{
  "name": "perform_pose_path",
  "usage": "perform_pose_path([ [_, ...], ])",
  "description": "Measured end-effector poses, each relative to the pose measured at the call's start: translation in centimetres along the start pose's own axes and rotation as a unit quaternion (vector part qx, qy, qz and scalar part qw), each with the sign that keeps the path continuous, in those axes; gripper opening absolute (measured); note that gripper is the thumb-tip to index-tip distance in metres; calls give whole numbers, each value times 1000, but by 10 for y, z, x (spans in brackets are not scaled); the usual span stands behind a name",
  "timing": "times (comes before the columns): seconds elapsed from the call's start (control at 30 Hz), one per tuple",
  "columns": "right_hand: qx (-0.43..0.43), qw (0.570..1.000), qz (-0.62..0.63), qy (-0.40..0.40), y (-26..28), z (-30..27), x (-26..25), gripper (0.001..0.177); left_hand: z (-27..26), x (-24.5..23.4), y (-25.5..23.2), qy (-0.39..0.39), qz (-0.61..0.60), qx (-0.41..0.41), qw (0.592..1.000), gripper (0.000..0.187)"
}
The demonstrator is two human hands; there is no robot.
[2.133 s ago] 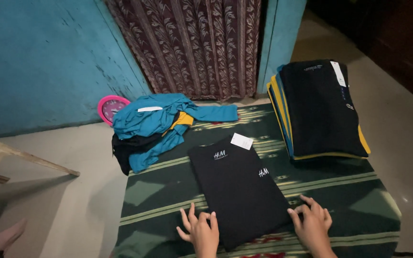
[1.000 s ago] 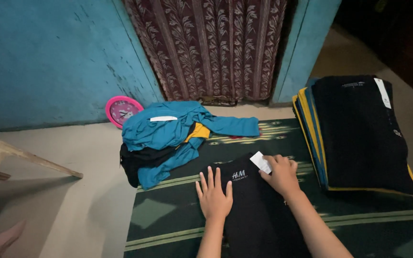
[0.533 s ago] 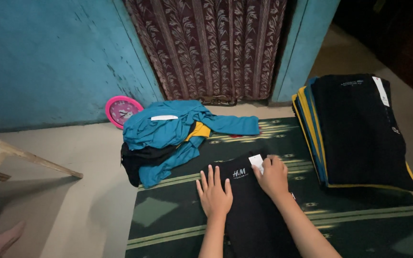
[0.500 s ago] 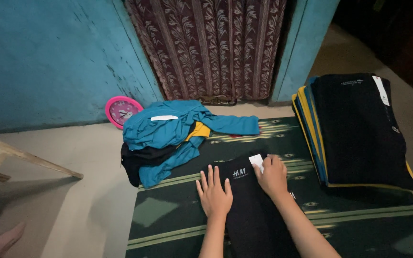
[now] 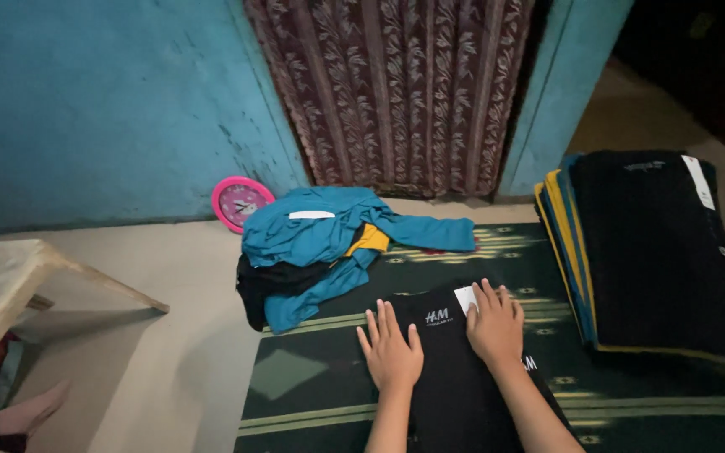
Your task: Folding and stacking t-shirts on a mat
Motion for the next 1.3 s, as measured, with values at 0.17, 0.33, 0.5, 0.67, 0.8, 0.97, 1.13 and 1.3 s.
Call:
perform_pose_path([
  [0.17,32,998,13,54,-1,3,7,53,2,-11,-2,52,-10,-21,998,73],
  [0.33,52,990,4,133,-2,6,3,55,2,-1,2,59,0,-21,998,73],
  [0.5,108,987,110,-47,-7,-4,-19,60,-5,-9,10,-75,-103,-34,991,58],
  [0.67,151,988,35,-6,-21,-7,4,52,-6,-19,13,-61,-87,-104,989,50],
  [0.8,153,986,53,33,-19,-14,-5,58,-6,-21,14,-46,-93,-115,988,41],
  [0.97,143,988,52,11,-18,-14,-16,48,-3,-20,13,-47,-82,-109,990,38],
  [1.13,183,977,59,89,-12,-14,-28,31,-4,-29,9,-62,-80,-119,988,35],
  [1.3,118,987,113,-7,-23,-18,-8,46,0,-7,15,-56,-54,-106,991,43],
])
Point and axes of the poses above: each hand's wrist, its own z-axis towards the middle knuckle, its own x-axis out of the palm, y = z × x, the point moved 3 cm from there along z, towards the middle knuckle, and after that the axes turned 5 degrees about -x, right-handed, at the moved point
